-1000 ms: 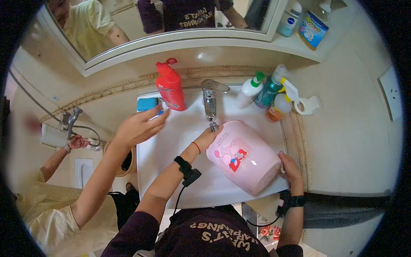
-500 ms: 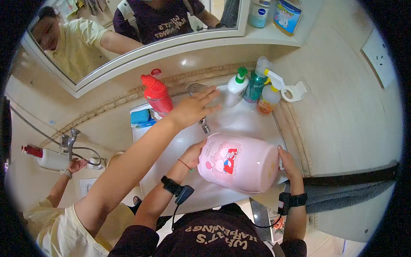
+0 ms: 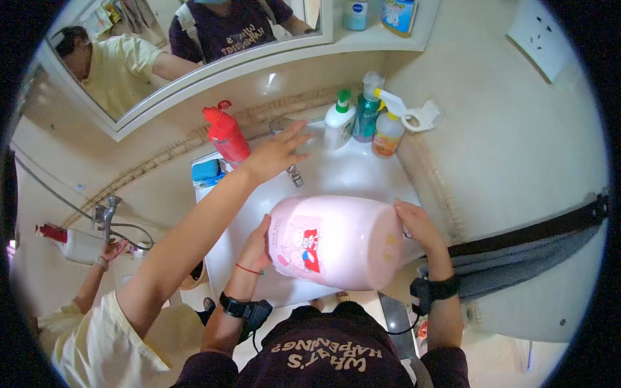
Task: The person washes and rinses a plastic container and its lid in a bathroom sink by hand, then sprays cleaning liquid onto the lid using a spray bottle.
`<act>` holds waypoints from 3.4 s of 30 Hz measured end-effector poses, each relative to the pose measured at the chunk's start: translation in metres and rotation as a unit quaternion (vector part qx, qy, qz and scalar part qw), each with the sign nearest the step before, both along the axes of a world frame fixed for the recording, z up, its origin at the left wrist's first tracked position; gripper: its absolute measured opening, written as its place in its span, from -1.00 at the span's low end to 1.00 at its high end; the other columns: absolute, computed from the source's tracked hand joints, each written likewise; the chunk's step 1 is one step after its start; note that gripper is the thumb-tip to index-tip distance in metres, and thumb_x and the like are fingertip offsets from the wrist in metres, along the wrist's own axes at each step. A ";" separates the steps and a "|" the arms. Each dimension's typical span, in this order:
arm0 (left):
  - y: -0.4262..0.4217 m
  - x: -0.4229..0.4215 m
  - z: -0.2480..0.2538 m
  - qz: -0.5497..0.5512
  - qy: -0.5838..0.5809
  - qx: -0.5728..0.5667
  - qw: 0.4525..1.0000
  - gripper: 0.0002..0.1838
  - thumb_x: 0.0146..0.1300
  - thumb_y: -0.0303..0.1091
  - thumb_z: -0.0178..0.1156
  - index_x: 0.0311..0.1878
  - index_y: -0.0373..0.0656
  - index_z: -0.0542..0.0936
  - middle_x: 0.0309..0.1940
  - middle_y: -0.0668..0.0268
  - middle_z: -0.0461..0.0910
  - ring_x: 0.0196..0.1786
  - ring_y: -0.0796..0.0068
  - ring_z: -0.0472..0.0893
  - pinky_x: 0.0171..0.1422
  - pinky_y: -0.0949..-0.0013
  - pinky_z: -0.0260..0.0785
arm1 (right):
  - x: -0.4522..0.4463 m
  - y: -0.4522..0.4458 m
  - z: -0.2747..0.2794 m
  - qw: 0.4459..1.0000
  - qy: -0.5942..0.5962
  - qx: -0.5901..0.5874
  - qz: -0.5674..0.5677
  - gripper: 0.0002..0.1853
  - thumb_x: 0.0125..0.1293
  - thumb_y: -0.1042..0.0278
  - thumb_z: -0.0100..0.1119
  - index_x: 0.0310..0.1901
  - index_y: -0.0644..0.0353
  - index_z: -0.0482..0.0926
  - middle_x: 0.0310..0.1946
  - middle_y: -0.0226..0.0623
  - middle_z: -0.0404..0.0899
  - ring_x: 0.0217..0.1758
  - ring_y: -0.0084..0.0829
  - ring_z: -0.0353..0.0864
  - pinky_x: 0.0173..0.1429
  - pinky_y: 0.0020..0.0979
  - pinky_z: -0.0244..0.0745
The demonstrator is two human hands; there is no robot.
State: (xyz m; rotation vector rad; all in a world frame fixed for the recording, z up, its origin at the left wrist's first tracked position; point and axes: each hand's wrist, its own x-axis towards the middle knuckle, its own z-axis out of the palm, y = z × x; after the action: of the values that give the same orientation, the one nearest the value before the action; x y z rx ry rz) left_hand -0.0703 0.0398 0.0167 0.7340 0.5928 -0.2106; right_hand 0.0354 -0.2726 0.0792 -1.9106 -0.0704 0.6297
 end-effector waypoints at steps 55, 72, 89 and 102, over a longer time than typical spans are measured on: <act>-0.056 -0.105 0.051 0.259 -0.108 0.409 0.868 -0.72 0.32 -0.20 -0.12 -0.24 -0.23 0.46 -0.47 0.41 0.45 -0.39 0.60 0.41 -0.31 0.51 0.27 | 0.016 0.022 -0.062 0.983 -0.090 0.141 0.074 -0.81 0.24 0.25 0.00 -0.31 0.19 0.50 -0.53 -0.54 0.43 -0.53 -0.75 0.26 -0.46 -0.66 0.15; -0.022 -0.197 0.098 0.347 -0.114 0.627 0.688 -0.78 0.23 -0.34 -0.02 -0.47 -0.26 0.45 -0.59 0.29 0.39 -0.51 0.46 0.34 -0.33 0.44 0.18 | -0.059 0.066 -0.118 0.985 -0.098 0.043 0.135 -0.79 0.20 0.30 0.05 -0.30 0.30 0.48 -0.49 -0.45 0.45 -0.45 -0.66 0.30 -0.37 -0.58 0.23; 0.012 -0.270 0.076 0.283 -0.121 0.589 0.747 -0.86 0.15 -0.42 0.03 -0.48 -0.24 0.46 -0.64 0.33 0.35 -0.48 0.41 0.36 -0.14 0.35 0.16 | -0.119 0.078 -0.128 0.976 -0.192 -0.053 0.083 -0.56 0.12 0.45 0.04 0.07 0.21 0.25 -0.17 -0.19 0.39 -0.27 -0.46 0.39 -0.19 -0.49 0.36; -0.040 -0.360 0.120 0.216 -0.035 0.750 0.625 -0.85 0.10 -0.33 0.07 -0.53 -0.14 0.49 -0.64 0.37 0.40 -0.45 0.39 0.38 0.15 0.15 0.07 | -0.065 0.107 -0.127 0.980 -0.130 0.057 0.139 -0.79 0.12 0.42 0.08 -0.18 0.22 0.43 -0.46 -0.49 0.35 -0.43 -0.67 0.28 -0.33 -0.60 0.24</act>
State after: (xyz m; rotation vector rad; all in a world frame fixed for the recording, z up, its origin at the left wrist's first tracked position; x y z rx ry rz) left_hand -0.4301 -0.0004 0.1366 2.1717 0.7846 0.9303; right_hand -0.0300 -0.1657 -0.0479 -1.8762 -0.5383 0.5439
